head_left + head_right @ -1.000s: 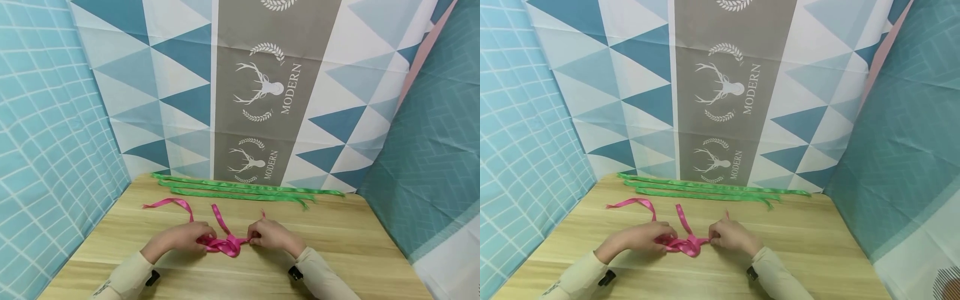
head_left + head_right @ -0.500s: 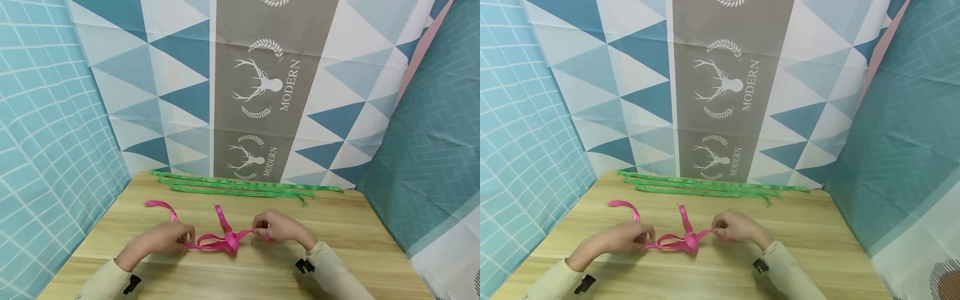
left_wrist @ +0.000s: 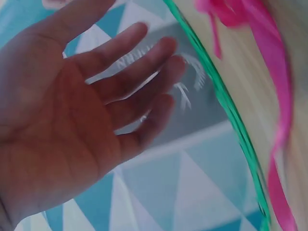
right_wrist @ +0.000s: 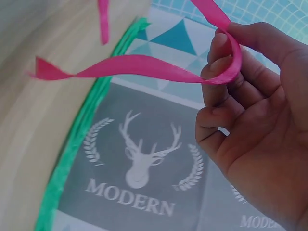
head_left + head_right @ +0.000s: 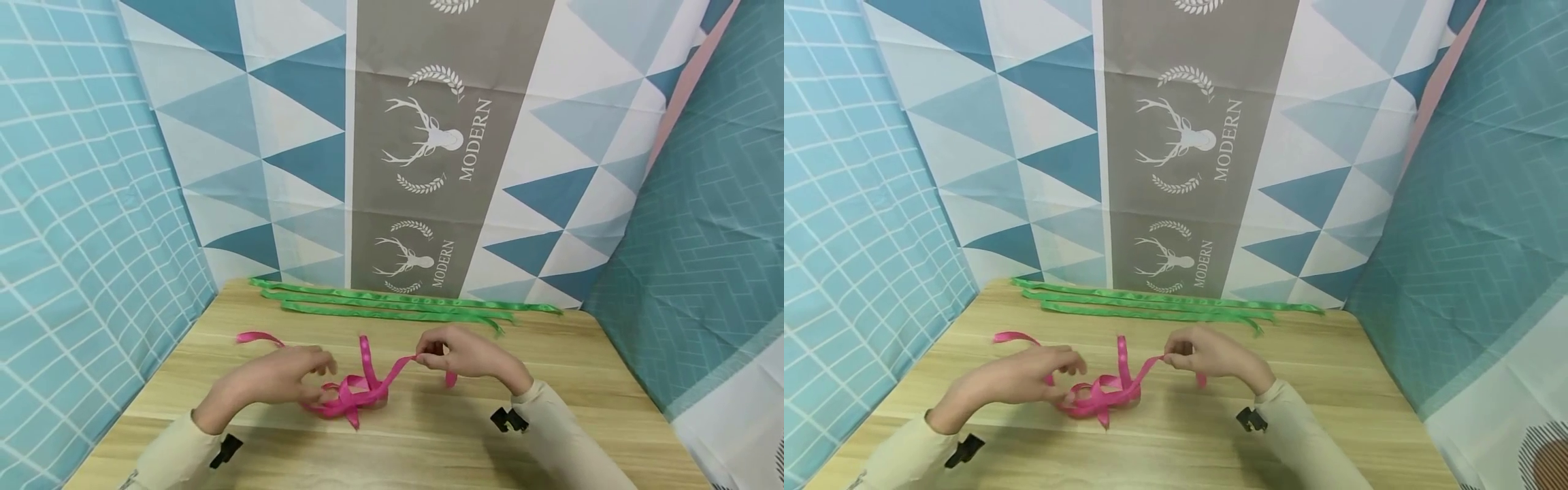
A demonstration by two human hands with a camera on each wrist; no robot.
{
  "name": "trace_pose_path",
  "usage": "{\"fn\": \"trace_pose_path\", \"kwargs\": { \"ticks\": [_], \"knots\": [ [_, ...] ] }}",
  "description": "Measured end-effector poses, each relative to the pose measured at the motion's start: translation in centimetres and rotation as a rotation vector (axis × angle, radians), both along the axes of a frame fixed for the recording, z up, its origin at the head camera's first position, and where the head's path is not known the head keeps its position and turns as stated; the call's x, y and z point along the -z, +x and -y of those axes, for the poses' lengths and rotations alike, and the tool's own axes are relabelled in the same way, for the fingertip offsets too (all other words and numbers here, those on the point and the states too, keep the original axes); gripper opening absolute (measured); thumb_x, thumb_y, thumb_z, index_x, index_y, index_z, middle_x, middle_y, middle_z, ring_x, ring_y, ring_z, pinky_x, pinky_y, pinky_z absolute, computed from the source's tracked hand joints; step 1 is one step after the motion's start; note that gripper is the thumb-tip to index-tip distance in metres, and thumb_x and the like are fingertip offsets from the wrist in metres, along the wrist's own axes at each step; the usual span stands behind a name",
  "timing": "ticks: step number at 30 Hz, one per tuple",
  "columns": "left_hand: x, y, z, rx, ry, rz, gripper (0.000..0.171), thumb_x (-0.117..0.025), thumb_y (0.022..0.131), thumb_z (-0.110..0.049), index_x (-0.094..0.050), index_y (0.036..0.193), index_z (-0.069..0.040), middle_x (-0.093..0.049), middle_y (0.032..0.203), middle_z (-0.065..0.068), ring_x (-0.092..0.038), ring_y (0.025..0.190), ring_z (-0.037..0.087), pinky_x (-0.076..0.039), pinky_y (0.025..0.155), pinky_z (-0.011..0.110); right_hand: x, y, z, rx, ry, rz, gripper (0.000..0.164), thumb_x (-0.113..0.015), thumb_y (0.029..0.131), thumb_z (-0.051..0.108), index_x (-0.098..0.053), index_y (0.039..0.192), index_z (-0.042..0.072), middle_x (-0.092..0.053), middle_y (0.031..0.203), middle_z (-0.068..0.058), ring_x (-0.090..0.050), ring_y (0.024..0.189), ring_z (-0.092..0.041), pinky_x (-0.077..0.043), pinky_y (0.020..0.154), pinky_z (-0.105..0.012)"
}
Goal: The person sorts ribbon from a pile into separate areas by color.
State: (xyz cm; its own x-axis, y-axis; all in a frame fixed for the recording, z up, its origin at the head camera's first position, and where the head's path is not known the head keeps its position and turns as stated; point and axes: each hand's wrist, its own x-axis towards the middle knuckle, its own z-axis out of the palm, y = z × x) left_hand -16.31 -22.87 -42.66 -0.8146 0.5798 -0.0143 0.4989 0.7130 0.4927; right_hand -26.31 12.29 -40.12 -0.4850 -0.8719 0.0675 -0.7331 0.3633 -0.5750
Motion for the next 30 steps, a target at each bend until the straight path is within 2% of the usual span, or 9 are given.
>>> {"fn": "trace_pose_path", "kwargs": {
  "ticks": [5,10,13,15,17,19,25,27,30],
  "knots": [
    [-0.9,-0.7,-4.4,-0.014,0.036,-0.172,0.043,-0.076,0.093,-0.041,-0.065,0.127,-0.017,-0.063,0.118,-0.008,-0.062,0.105,0.015,-0.053,0.088,0.038,-1.9,0.2,1.0,-0.042,-0.041,-0.045,0.008,-0.068,0.101,0.025,-0.074,0.096,0.025,-0.06,0.072,0.014,-0.051,0.061,-0.005,-0.044,0.056,-0.025],
    [-0.9,-1.1,-8.7,-0.083,0.039,-0.384,0.054,-0.071,0.094,-0.051,-0.063,0.132,-0.013,-0.064,0.116,-0.002,-0.063,0.096,0.016,-0.052,0.083,0.039,-2.9,0.5,1.9,-0.012,-0.106,-0.054,0.013,-0.068,0.101,0.022,-0.073,0.089,0.024,-0.053,0.066,0.014,-0.041,0.054,-0.002,-0.037,0.051,-0.023],
    [-0.6,-1.4,-10.4,-0.126,0.071,-0.476,0.043,-0.07,0.096,-0.048,-0.066,0.121,-0.013,-0.064,0.102,-0.003,-0.059,0.079,0.012,-0.05,0.071,0.034,-3.2,0.8,2.1,0.021,-0.144,-0.039,0.016,-0.069,0.1,0.022,-0.072,0.085,0.023,-0.05,0.064,0.013,-0.038,0.052,-0.003,-0.034,0.051,-0.023],
    [-0.5,-1.6,-10.9,-0.139,0.117,-0.488,0.025,-0.069,0.098,-0.04,-0.067,0.107,-0.016,-0.061,0.089,-0.008,-0.052,0.068,0.008,-0.046,0.062,0.029,-3.3,1.0,2.2,0.042,-0.155,-0.035,0.018,-0.069,0.1,0.024,-0.072,0.083,0.023,-0.048,0.062,0.013,-0.037,0.052,-0.003,-0.033,0.051,-0.023],
    [-0.3,-1.7,-11.1,-0.143,0.17,-0.45,0.013,-0.067,0.101,-0.03,-0.063,0.095,-0.019,-0.055,0.076,-0.01,-0.046,0.06,0.005,-0.041,0.055,0.026,-3.1,1.0,2.1,0.059,-0.163,-0.024,0.018,-0.069,0.1,0.026,-0.072,0.083,0.022,-0.047,0.062,0.012,-0.037,0.051,-0.004,-0.033,0.05,-0.024],
    [-0.1,-1.8,-10.8,-0.144,0.22,-0.376,0.014,-0.063,0.103,-0.024,-0.061,0.09,-0.021,-0.052,0.07,-0.012,-0.043,0.056,0.004,-0.038,0.051,0.025,-3.0,0.9,1.8,0.074,-0.166,-0.015,0.018,-0.069,0.1,0.026,-0.072,0.083,0.022,-0.048,0.061,0.011,-0.038,0.051,-0.005,-0.032,0.05,-0.024],
    [-0.1,-1.6,-8.7,-0.12,0.383,-0.102,0.019,-0.051,0.109,-0.023,-0.069,0.115,-0.018,-0.063,0.081,-0.014,-0.048,0.054,0.006,-0.042,0.051,0.026,-2.6,0.2,0.5,0.097,-0.171,0.045,0.011,-0.069,0.1,0.025,-0.075,0.091,0.024,-0.053,0.066,0.007,-0.041,0.055,-0.008,-0.035,0.052,-0.025],
    [-0.2,-1.6,-7.8,-0.104,0.436,-0.049,0.023,-0.05,0.11,-0.024,-0.068,0.121,-0.014,-0.065,0.083,-0.009,-0.055,0.058,0.007,-0.045,0.053,0.027,-2.5,-0.1,0.1,0.103,-0.18,0.083,0.009,-0.069,0.1,0.026,-0.076,0.094,0.024,-0.055,0.067,0.005,-0.041,0.055,-0.009,-0.036,0.052,-0.026],
    [-0.2,-1.7,-6.6,-0.114,0.48,-0.017,0.021,-0.051,0.109,-0.023,-0.069,0.119,-0.015,-0.065,0.081,-0.004,-0.059,0.064,0.011,-0.049,0.058,0.028,-2.4,-0.4,-0.4,0.116,-0.21,0.142,0.008,-0.07,0.1,0.027,-0.077,0.096,0.024,-0.06,0.07,0.001,-0.042,0.056,-0.011,-0.036,0.051,-0.026]
  ]
}}
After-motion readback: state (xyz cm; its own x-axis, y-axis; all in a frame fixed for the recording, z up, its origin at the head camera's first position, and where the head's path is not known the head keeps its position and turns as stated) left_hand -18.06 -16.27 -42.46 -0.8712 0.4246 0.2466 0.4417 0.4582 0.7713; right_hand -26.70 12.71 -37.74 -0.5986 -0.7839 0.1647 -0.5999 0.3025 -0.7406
